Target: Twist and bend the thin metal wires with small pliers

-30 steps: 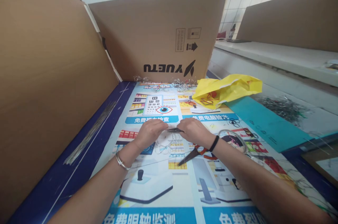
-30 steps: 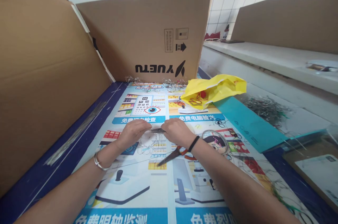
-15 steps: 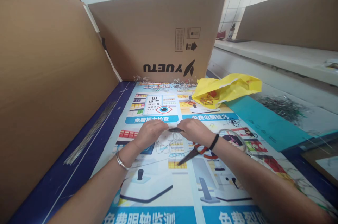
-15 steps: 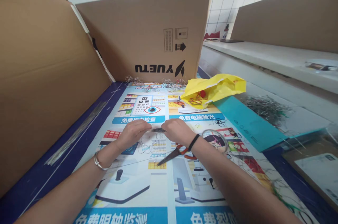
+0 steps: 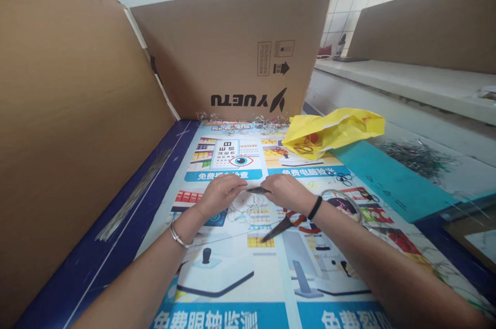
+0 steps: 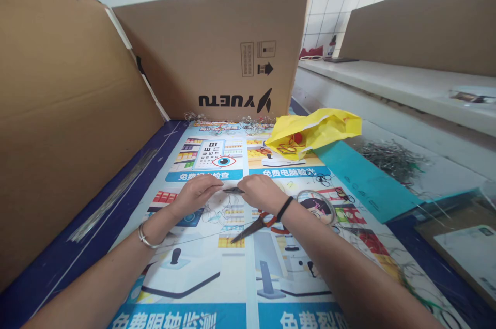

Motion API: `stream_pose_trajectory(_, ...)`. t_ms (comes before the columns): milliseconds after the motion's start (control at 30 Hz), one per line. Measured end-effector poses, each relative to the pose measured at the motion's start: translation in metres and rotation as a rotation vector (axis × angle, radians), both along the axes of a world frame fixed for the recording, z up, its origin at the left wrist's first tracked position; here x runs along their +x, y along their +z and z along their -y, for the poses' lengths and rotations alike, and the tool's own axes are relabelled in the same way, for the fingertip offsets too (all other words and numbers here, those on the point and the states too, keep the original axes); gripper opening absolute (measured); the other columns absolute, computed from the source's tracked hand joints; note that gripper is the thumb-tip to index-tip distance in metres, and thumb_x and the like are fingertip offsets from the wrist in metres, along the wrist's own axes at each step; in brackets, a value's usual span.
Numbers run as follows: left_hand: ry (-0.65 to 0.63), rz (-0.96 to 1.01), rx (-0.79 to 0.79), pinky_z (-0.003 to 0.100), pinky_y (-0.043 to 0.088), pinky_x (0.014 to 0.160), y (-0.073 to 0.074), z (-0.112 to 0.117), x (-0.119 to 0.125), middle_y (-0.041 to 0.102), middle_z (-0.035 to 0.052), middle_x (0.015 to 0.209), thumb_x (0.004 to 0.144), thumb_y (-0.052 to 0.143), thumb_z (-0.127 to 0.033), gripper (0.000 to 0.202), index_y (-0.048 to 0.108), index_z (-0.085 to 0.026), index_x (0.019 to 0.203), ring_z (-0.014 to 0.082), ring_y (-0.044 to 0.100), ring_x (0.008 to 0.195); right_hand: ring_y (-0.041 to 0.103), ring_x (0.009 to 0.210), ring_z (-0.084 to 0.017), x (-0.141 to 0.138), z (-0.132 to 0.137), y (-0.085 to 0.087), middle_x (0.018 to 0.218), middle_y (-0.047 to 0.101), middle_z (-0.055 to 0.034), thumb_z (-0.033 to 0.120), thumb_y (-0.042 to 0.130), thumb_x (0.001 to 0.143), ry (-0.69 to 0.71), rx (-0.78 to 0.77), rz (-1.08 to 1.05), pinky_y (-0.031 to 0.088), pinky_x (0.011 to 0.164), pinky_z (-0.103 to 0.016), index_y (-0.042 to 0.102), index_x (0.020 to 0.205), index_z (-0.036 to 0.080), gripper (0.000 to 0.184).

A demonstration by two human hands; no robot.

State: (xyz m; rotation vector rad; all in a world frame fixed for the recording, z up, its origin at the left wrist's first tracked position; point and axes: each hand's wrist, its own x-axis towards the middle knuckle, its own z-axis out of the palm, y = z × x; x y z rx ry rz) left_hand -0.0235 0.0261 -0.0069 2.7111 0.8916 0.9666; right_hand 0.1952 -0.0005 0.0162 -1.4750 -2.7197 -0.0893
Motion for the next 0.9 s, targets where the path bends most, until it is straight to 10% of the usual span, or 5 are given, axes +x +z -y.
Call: stream_pose_trajectory(900,0.111,-0.023,-0.163,0.033,0.044,0.081,-0.005,-0.005,0.0,0.058,0.0034,0.089,0.073,0.054,-0.012,0.008,0.057,-0.018,0.073,0.0174,0.053,0.089,0.057,0.074,-0.018,0.004,0.002,0.008,0.078,0.064,-0.0076,0.012,0.047,0.076,-0.1,0.057,0.11,0.032,0.062,-0.026,0.061,0.076,0.016,0.014)
